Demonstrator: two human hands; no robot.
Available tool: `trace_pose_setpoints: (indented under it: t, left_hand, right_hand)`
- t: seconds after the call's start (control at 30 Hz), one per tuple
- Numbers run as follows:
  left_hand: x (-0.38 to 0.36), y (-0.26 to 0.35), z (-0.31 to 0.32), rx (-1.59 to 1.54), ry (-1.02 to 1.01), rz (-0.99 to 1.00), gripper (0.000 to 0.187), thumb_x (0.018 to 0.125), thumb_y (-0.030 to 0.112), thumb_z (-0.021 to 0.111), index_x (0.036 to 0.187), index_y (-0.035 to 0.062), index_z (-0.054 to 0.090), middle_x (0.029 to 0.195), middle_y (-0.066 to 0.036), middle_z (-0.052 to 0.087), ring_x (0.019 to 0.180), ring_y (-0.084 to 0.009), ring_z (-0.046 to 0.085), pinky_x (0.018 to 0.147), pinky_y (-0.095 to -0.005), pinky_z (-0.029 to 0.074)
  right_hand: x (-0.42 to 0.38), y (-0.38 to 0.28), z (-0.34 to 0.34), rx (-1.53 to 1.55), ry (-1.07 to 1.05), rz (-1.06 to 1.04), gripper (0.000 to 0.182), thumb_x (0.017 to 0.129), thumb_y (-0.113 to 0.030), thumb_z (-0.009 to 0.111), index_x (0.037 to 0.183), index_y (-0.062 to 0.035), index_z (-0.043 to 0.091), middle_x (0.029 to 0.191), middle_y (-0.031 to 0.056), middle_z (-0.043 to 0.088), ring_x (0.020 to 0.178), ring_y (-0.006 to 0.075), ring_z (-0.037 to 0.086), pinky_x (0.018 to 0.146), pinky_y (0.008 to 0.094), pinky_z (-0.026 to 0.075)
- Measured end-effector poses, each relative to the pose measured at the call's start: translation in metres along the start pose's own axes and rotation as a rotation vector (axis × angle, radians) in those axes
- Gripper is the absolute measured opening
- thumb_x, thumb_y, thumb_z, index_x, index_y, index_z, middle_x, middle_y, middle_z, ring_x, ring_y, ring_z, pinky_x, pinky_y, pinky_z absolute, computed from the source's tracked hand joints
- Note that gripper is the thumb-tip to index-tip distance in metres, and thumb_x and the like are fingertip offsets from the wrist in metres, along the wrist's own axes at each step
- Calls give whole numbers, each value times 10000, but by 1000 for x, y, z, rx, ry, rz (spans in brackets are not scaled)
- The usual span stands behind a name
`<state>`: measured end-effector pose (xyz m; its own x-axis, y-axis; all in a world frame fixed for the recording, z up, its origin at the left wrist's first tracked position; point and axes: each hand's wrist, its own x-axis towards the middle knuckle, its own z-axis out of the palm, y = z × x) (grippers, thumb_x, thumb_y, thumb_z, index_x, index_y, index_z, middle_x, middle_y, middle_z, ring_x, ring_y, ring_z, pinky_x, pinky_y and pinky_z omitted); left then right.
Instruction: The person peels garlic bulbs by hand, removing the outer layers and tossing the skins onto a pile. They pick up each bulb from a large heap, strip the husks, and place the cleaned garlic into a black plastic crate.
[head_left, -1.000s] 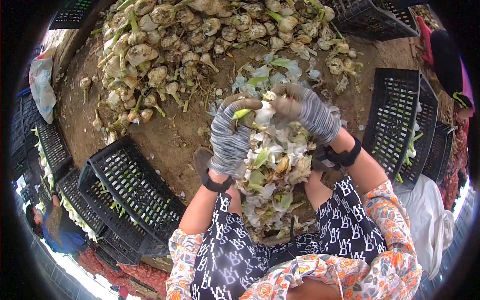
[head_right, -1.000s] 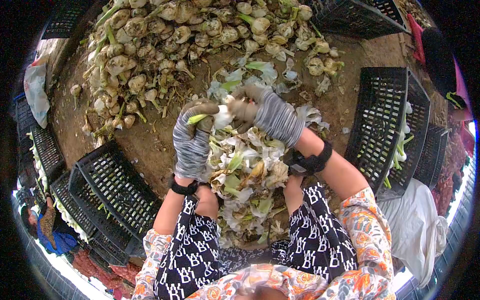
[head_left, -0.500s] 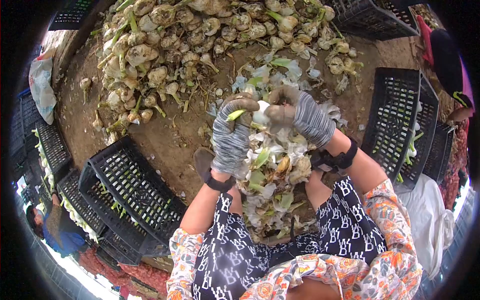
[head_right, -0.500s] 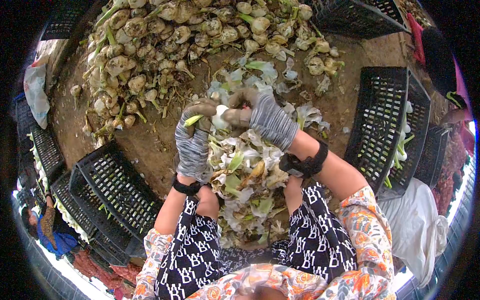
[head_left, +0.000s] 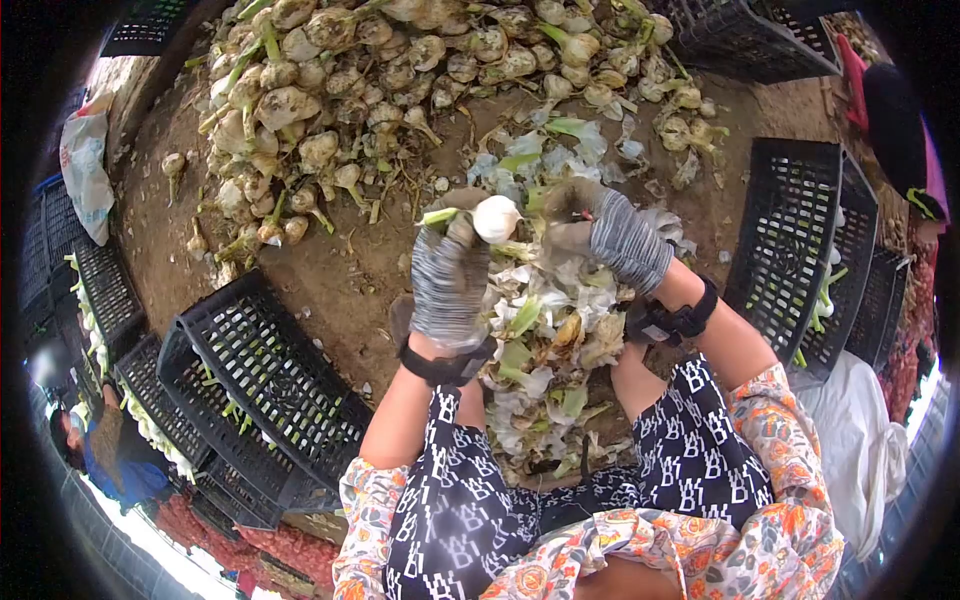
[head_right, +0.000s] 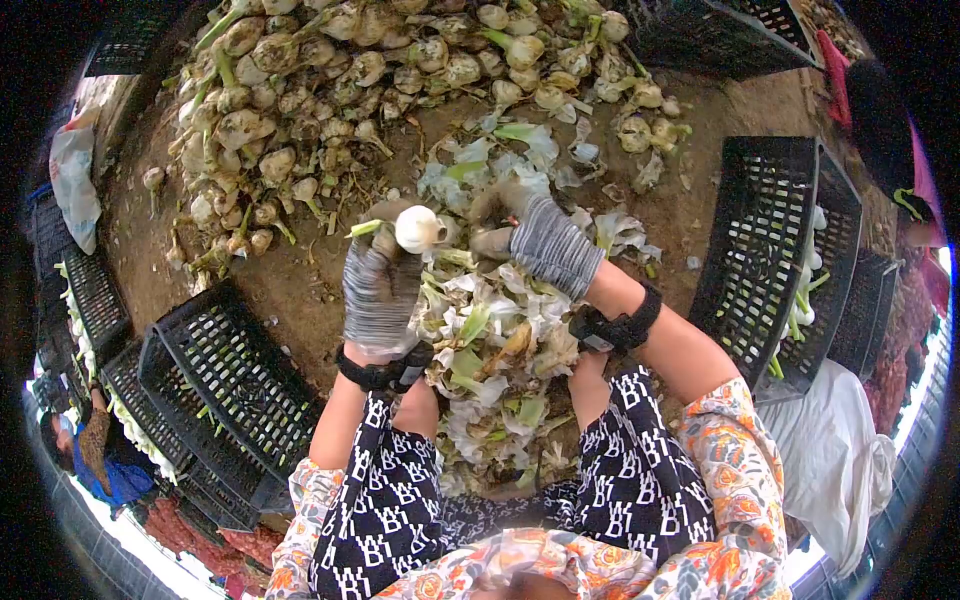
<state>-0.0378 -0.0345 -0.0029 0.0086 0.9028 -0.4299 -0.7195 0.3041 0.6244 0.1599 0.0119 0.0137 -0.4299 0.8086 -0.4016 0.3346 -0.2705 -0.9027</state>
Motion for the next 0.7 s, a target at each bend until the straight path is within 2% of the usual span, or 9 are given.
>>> trace_pose_setpoints:
  t: [0.03, 0.1, 0.23, 0.27, 0.37, 0.53, 0.57, 0.6, 0.7]
  left_hand:
    - [-1, 4, -2, -224, 14, -131, 242, 828, 140, 609, 1029, 13, 562, 1037, -97, 599, 942, -202, 589, 849, -315, 487]
    - [0, 4, -6, -326, -14, -154, 274, 823, 111, 597, 1069, 4, 543, 1052, -112, 600, 957, -221, 593, 859, -328, 504]
    - [-3, 5, -6, -295, 92, -169, 296, 823, 91, 586, 1091, -20, 530, 1057, -127, 596, 964, -229, 588, 854, -331, 499]
    - [-4, 3, -8, -275, 97, -149, 294, 821, 87, 584, 1089, -23, 532, 1057, -130, 596, 967, -229, 587, 851, -329, 498]
    - [0, 10, -13, -261, 150, -222, 267, 855, 142, 546, 1095, 26, 529, 1028, -102, 604, 917, -207, 592, 791, -309, 499]
    - [1, 24, -35, -560, 160, -335, 285, 843, 116, 501, 1101, -3, 521, 1036, -114, 600, 956, -236, 575, 860, -383, 474]
    - [1, 28, -39, -614, 145, -333, 288, 843, 116, 500, 1102, -8, 519, 1036, -115, 600, 959, -235, 574, 862, -391, 473]
    - [-2, 47, -26, -572, 306, -380, 302, 858, 160, 494, 1100, -18, 517, 1027, -124, 601, 936, -230, 584, 824, -384, 498]
    - [-31, 94, -12, 510, 437, 84, 289, 861, 192, 521, 1052, -24, 542, 1016, -144, 594, 881, -216, 593, 778, -322, 519]
  right_hand:
    - [0, -3, 1, 143, 26, 64, 303, 788, -207, 639, 996, -4, 550, 891, 67, 574, 668, 103, 564, 613, 243, 497]
    - [2, -11, 4, 430, 73, 192, 328, 795, -191, 634, 1036, 4, 526, 896, 72, 572, 681, 108, 569, 575, 252, 514]
    - [15, -27, 26, 407, 40, 144, 360, 809, -161, 623, 1086, 20, 483, 855, 86, 571, 667, 107, 577, 524, 248, 516]
    - [18, -13, 34, 196, 19, 73, 362, 802, -147, 628, 1093, 14, 484, 822, 88, 588, 662, 112, 589, 542, 241, 511]
    - [19, -43, 38, 437, -109, 210, 388, 776, -151, 654, 1085, 14, 487, 799, 81, 596, 662, 130, 595, 563, 245, 504]
    - [14, -56, 20, 852, -410, 96, 276, 839, -187, 563, 1065, -31, 536, 795, 80, 612, 663, 111, 596, 564, 219, 491]
    - [19, -50, 19, 729, -311, 113, 283, 839, -201, 565, 1061, -27, 546, 798, 77, 613, 669, 113, 597, 571, 221, 490]
    - [25, -46, 18, 605, -212, 128, 292, 839, -216, 567, 1058, -23, 556, 801, 74, 613, 675, 115, 598, 579, 224, 490]
    - [49, -12, 5, -60, -11, 30, 267, 835, -221, 566, 1041, -53, 594, 850, 86, 626, 759, 209, 610, 676, 296, 495]
